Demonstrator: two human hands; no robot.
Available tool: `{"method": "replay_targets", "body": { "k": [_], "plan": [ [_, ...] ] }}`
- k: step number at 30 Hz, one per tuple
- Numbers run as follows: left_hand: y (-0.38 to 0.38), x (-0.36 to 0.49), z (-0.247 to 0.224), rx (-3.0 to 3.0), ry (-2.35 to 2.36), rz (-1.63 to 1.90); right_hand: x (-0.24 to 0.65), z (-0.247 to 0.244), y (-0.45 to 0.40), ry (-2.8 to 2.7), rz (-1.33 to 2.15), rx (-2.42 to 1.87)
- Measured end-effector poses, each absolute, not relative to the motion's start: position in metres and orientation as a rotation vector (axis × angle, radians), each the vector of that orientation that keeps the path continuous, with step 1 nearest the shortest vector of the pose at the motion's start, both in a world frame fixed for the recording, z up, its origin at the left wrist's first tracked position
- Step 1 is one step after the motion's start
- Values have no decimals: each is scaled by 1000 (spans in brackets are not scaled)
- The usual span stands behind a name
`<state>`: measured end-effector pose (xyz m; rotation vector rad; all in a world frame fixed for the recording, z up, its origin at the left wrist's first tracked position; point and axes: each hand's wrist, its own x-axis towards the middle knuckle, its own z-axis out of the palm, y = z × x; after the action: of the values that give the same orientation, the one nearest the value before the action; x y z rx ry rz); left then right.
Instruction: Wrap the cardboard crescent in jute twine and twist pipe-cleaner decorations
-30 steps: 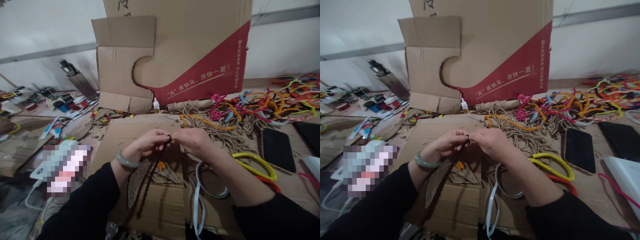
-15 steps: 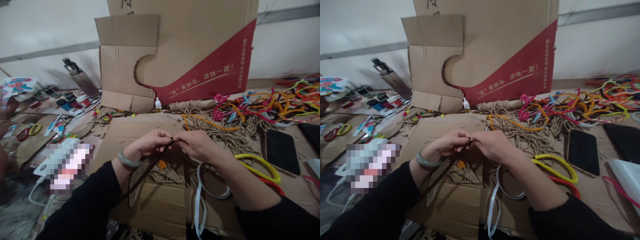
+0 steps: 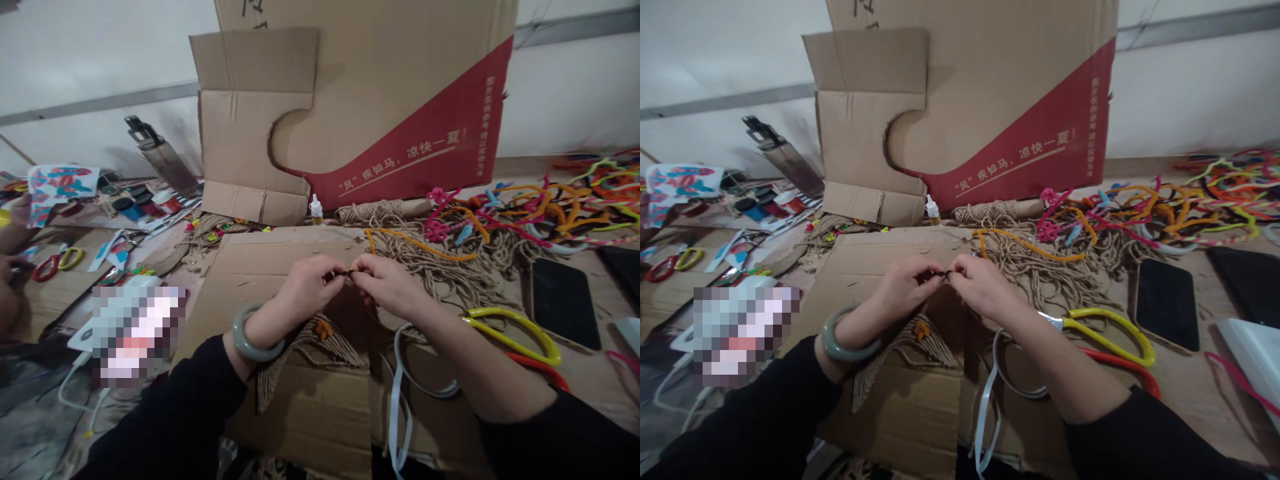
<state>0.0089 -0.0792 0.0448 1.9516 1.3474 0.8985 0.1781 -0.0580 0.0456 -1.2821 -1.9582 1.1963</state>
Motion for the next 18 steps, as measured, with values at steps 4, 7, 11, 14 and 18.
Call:
{"method": "replay_targets", "body": {
  "k": [4,7,11,14,18],
  "plan": [
    [-85,8,40,2136,1381,944,168,47,-63,-1433,1686,-1227],
    [-81,8,41,1982,1377,1014,168,47,-64,-1339,1759,-1127],
    [-69,6,49,1323,1218,1010,176,44,-58,-1453,1522,-1036],
    [-64,5,56,936,1073,1061,176,39,-56,-1577,1360,-1017],
    [-64,6,57,751,972,1127,163,34,-62,-1629,1411,-995]
  ]
}}
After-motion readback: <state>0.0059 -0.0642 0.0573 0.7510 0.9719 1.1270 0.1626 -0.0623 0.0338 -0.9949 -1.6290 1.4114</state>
